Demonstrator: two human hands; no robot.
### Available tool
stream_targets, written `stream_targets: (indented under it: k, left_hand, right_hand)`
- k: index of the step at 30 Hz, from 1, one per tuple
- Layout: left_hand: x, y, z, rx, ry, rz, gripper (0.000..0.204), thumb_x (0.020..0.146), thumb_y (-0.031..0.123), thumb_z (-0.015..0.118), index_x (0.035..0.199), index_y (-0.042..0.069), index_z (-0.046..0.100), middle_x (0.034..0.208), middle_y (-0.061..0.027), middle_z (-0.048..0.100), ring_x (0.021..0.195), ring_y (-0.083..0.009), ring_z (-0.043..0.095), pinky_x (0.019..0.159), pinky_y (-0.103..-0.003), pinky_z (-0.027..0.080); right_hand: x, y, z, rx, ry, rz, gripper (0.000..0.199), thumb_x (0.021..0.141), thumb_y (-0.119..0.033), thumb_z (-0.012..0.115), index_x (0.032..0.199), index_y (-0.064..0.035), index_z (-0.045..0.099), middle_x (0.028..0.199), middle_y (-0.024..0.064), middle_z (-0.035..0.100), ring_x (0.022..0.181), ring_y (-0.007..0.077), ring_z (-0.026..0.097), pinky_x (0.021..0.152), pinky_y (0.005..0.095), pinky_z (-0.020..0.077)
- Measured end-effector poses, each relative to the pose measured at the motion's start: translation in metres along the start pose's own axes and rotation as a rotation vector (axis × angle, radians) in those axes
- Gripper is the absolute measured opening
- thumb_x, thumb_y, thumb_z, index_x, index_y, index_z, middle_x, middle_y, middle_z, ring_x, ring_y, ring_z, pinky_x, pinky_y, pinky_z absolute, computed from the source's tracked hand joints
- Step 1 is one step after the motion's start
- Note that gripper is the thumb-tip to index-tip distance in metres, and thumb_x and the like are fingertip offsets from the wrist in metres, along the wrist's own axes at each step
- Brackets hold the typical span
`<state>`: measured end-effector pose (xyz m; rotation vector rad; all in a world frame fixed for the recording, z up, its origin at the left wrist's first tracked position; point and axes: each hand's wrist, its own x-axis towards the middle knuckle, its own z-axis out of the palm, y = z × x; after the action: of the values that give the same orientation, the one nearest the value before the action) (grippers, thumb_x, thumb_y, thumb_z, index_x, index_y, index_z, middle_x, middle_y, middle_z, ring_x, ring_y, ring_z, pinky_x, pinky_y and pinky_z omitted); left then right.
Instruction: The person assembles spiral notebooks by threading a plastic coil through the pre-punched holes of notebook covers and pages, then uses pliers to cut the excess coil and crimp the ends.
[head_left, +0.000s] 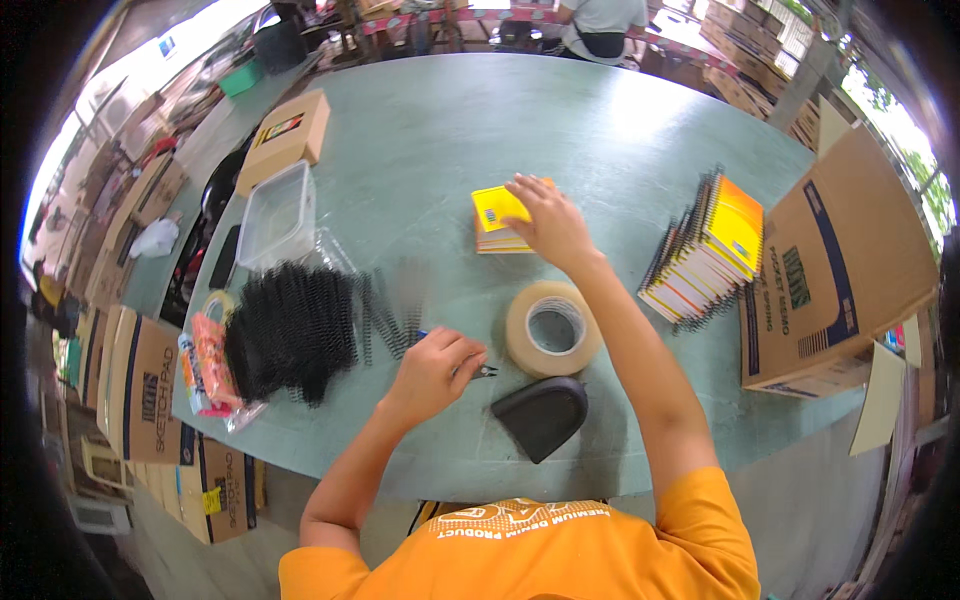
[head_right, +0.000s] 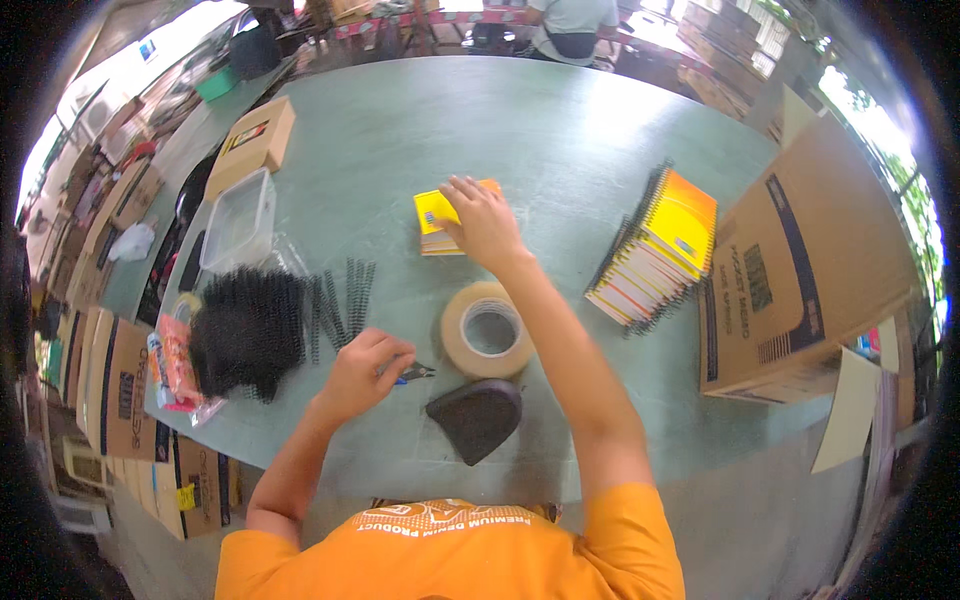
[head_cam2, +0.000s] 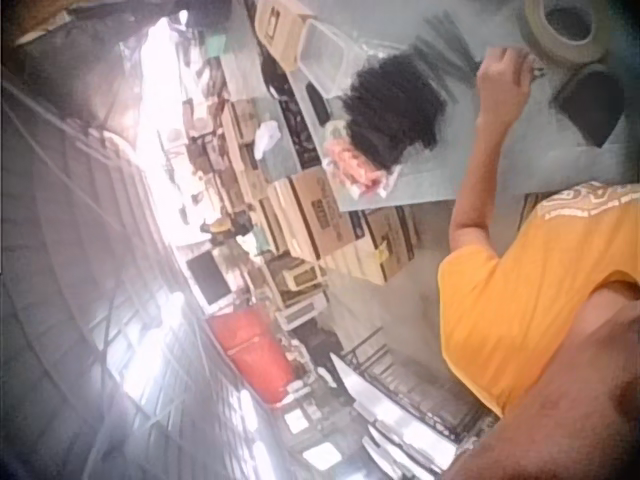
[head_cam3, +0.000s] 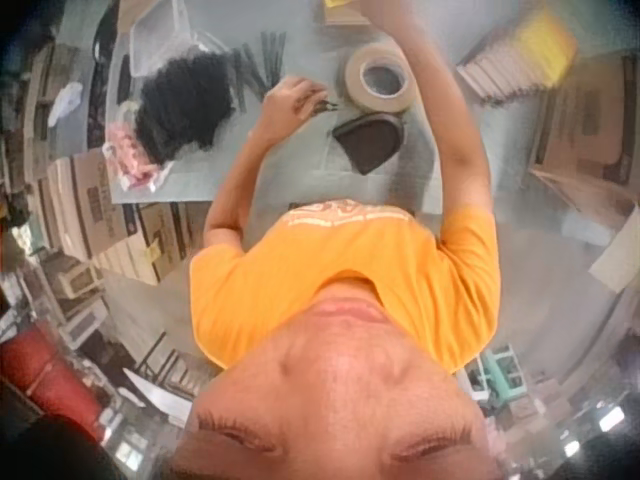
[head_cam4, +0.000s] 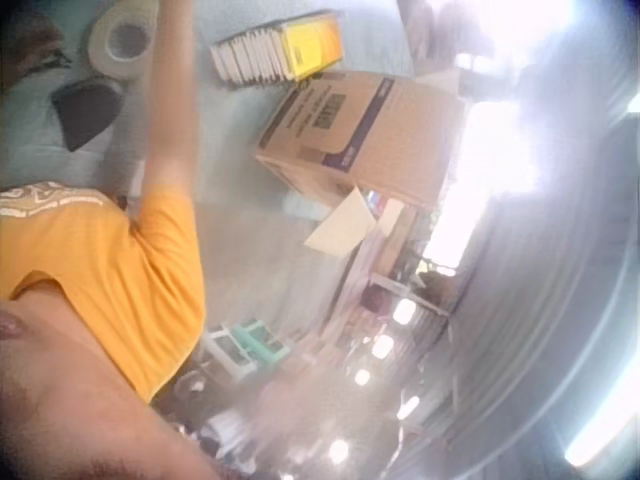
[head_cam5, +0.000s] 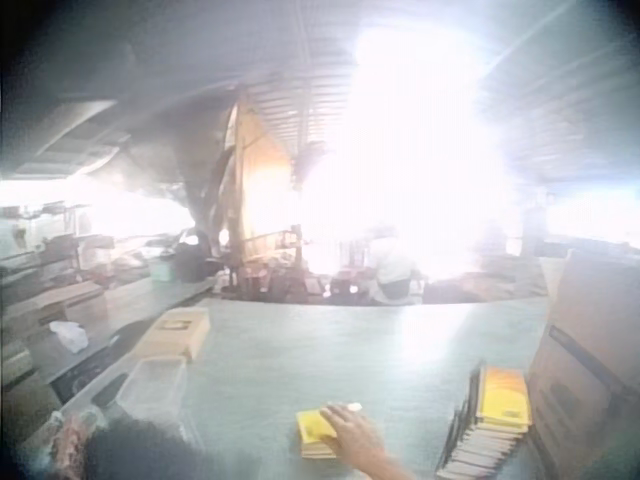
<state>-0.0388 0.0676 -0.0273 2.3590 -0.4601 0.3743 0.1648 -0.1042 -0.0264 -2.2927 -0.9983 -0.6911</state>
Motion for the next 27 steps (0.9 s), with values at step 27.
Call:
stream_targets:
  k: [27]
  left_hand:
    - [0.063, -0.007, 0.053, -1.227, 0.365, -0.58, 0.034, 0.08, 0.017, 0.069, 0.109, 0.002, 0.059, 0.096, -0.0049, 0.065, 0.084, -0.0111, 0.059, 0.074, -0.028, 0.047]
  right_hand:
    - [-0.06, -0.041, -0.015, 1.614, 0.402, 0.648, 0.033, 0.084, -0.013, 0.063, 0.114, -0.0015, 0.057, 0.102, 0.0101, 0.065, 0.092, 0.0201, 0.062, 0.082, 0.0347, 0.0483]
